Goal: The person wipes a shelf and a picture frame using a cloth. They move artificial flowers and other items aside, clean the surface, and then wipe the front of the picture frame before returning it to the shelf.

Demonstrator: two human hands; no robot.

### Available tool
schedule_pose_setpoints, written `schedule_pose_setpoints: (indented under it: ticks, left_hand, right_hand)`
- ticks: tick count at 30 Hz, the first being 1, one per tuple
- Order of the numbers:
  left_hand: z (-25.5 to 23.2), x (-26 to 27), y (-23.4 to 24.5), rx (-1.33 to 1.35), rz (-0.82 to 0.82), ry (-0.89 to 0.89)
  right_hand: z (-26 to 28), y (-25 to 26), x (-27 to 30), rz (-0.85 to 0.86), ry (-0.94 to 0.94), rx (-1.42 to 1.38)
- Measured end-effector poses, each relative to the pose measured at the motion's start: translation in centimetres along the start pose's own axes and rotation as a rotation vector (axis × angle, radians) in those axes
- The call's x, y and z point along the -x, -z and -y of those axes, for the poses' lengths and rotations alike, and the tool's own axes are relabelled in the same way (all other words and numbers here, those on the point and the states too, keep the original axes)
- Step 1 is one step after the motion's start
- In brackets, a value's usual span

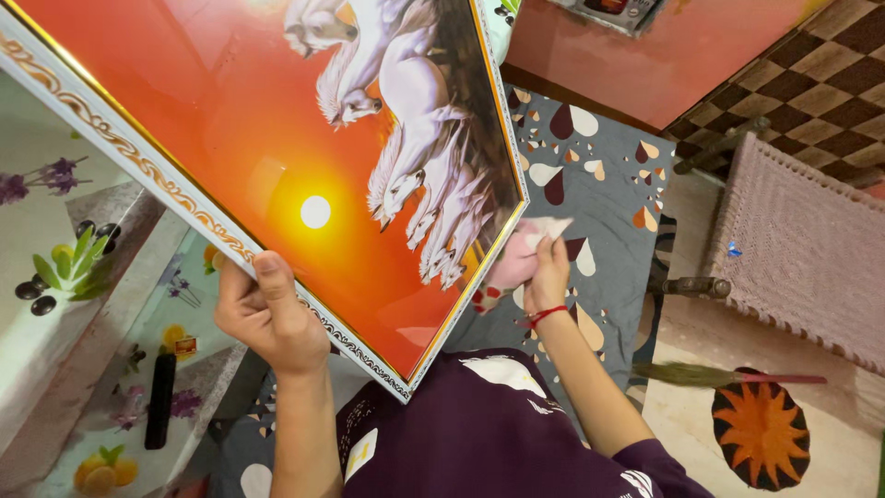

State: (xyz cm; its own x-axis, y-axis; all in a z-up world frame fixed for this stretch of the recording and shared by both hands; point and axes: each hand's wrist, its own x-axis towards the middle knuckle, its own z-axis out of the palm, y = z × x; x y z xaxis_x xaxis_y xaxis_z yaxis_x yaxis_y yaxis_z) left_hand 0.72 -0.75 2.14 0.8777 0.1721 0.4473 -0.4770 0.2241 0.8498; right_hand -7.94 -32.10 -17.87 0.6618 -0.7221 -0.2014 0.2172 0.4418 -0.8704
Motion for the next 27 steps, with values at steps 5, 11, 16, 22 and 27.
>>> schedule_pose_setpoints:
  ticks: [5,11,16,22,27]
  left_hand:
    - [0.8,0.3,-0.7,0.028,0.002,-0.035]
    - [0.3,-0.4,-1.2,0.011,-0.038,-0.065]
    - [0.5,-0.3,-0.8,-0.026,-0.094,-0.072]
    - [1.6,-0.2,-0.6,-0.03,-0.095,-0.02]
    - [0.8,0.6,-0.1,0.056,-0.024,0.07]
  right_hand:
    - [3.0,-2.2,-0.6,0.236,0.108,0.354]
    - [2.6,-6.3,8.3,0.405,0.037,0.509]
    - [5.5,-6.9,17.0,0.717,0.166,0.895]
    - [12.3,-8.8,19.0,1.262,-0.044,0.874]
    - [19.6,-13.6,14.5,1.137,0.238,0.648]
